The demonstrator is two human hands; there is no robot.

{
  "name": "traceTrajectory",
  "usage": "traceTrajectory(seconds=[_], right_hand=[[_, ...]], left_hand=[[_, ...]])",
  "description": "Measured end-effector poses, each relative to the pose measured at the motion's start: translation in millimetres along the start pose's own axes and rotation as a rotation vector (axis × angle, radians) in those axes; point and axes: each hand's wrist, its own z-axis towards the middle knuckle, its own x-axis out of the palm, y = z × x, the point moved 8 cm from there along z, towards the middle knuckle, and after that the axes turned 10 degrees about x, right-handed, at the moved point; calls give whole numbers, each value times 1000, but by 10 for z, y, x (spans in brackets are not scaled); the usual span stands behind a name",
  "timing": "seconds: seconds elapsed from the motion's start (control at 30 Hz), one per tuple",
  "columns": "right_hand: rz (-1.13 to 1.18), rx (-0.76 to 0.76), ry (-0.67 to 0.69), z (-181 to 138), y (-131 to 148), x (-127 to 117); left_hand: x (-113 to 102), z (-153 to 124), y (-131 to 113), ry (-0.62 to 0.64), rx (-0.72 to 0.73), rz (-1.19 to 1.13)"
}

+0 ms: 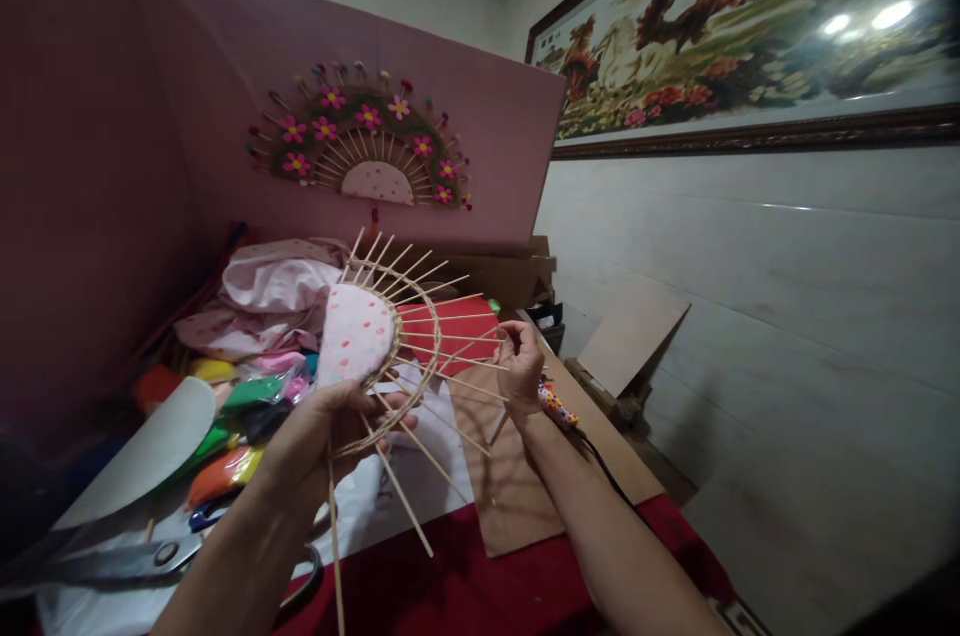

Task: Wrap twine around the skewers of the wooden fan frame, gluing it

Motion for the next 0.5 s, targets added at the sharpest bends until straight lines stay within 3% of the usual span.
traceTrajectory(seconds=[0.27, 0.5], right_hand=[[-45, -84, -48, 25, 108, -76], [130, 4, 156, 195, 60, -9]], left_hand=[[-25, 13, -50, 40, 11, 143], [-2, -15, -117, 117, -2, 152]])
